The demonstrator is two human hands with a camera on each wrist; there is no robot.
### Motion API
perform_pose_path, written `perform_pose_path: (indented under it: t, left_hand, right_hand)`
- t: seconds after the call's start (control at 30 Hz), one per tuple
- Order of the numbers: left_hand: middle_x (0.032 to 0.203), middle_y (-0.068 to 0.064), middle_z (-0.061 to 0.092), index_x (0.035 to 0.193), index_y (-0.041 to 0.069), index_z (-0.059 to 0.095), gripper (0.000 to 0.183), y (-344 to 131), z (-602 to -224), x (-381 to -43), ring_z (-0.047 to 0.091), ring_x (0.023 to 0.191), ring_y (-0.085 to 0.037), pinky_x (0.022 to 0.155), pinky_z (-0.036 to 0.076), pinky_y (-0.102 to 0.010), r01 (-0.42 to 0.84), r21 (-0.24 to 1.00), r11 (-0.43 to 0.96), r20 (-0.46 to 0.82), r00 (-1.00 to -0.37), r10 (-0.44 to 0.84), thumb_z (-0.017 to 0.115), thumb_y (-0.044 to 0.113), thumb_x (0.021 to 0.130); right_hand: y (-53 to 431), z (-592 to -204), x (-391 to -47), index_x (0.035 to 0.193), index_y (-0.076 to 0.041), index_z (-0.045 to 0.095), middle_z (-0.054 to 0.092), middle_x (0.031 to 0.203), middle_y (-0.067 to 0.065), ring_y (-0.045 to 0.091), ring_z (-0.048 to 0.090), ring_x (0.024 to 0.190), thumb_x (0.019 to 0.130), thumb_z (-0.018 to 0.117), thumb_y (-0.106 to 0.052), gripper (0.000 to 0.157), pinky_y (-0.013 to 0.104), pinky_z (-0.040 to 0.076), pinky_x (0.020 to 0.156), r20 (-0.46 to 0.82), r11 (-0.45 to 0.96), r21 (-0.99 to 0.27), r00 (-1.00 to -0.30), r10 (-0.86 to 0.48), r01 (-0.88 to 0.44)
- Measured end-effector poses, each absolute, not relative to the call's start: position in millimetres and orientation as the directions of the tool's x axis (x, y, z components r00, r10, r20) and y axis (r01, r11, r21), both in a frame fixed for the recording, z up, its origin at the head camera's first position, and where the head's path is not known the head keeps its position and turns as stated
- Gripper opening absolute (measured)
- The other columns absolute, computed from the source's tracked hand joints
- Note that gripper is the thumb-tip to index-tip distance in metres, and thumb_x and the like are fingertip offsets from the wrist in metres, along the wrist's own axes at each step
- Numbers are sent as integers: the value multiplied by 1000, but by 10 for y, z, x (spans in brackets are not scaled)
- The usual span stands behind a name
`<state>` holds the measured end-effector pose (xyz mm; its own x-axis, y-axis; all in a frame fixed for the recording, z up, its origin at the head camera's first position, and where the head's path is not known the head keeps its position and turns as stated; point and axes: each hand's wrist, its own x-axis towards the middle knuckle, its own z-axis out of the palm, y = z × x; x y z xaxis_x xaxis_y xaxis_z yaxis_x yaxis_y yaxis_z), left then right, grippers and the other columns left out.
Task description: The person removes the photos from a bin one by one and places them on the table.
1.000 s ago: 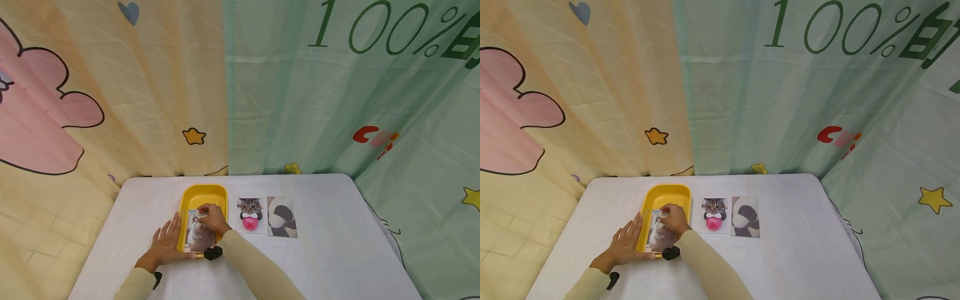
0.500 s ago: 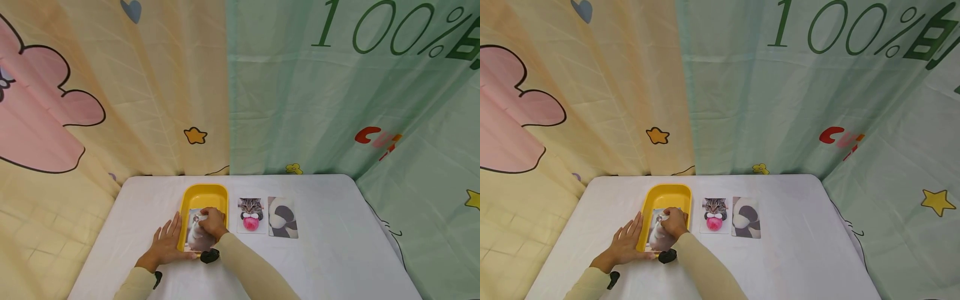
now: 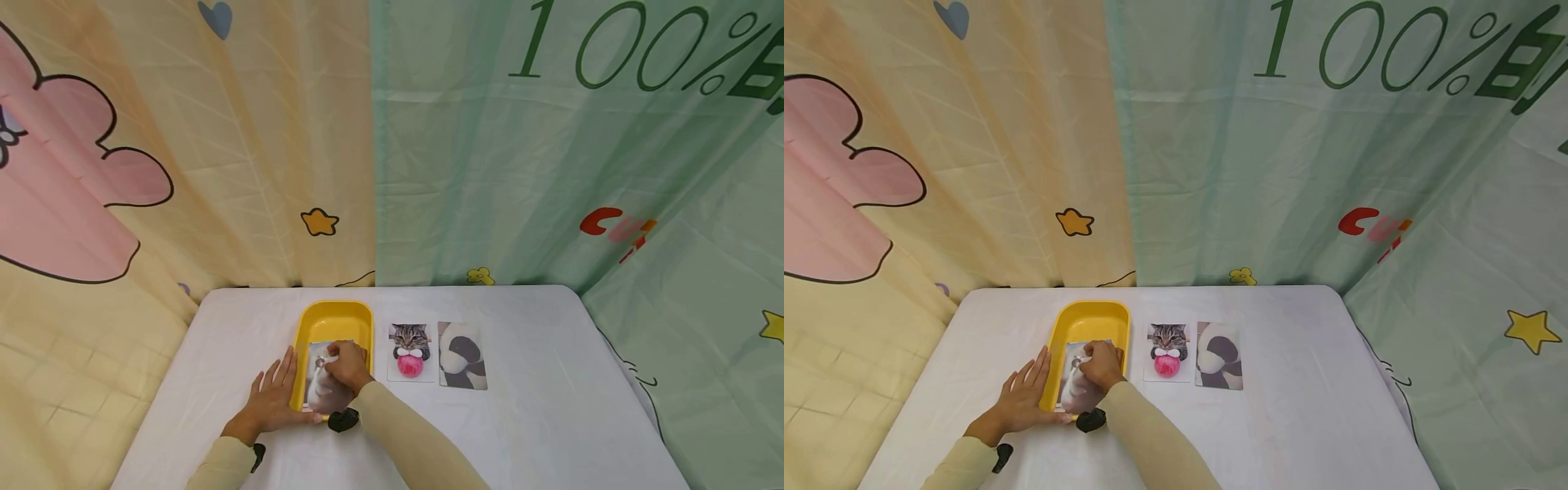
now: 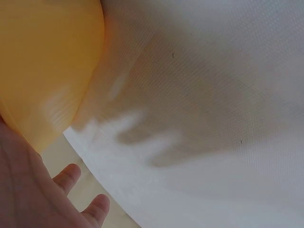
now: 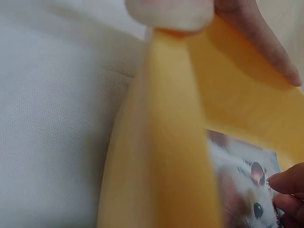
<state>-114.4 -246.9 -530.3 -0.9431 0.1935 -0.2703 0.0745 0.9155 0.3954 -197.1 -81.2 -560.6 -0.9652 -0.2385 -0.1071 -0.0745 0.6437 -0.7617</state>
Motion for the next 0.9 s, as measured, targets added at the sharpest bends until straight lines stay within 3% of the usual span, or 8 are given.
perform_pose_path:
  t: [0.23, 0.37, 0.47, 0.67, 0.9]
  left_hand:
    - [160, -20, -2, 151, -6, 3, 137, -2470, -5285, -1133, 13, 141, -46, 108, 9, -68, 87, 382, 920, -267, -943, 201, 70, 75, 63]
    - [160, -20, -2, 151, -6, 3, 137, -2471, -5282, -1135, 14, 141, -47, 108, 9, -68, 93, 382, 919, -260, -944, 204, 70, 75, 63]
    - [160, -20, -2, 151, -6, 3, 136, -2469, -5288, -1137, 13, 141, -47, 108, 7, -67, 90, 385, 919, -264, -943, 203, 70, 74, 63]
    - [160, -20, -4, 151, -6, 5, 135, -2473, -5320, -1140, 11, 140, -47, 108, 6, -68, 75, 390, 918, -277, -941, 195, 69, 75, 64]
    - [160, -20, -3, 151, -6, 5, 135, -2479, -5322, -1132, 13, 140, -48, 108, 7, -68, 82, 391, 917, -260, -946, 196, 69, 75, 64]
  right_hand:
    - [-785, -5573, -1958, 102, -9, 73, 71, 86, -6, 12, 63, 90, 77, 73, -9, 25, 34, 37, 98, -33, 576, -807, -963, -267, -132]
    - [-762, -5554, -1966, 105, -4, 72, 68, 81, -4, 6, 64, 79, 78, 71, -5, 27, 21, 50, 78, -1, 480, -863, -950, -311, -156]
    - [-748, -5521, -1980, 108, -1, 71, 66, 79, -5, 4, 60, 74, 79, 72, -4, 29, 17, 50, 67, -2, 445, -881, -939, -344, -161]
    - [-722, -5463, -1993, 109, -6, 71, 69, 94, -2, 8, 59, 84, 81, 71, -4, 28, 23, 53, 80, -52, 471, -873, -937, -346, -125]
    - [-679, -5430, -1972, 98, -7, 73, 71, 96, 1, 8, 61, 86, 85, 69, -6, 13, 22, 52, 79, 10, 459, -870, -939, -343, -177]
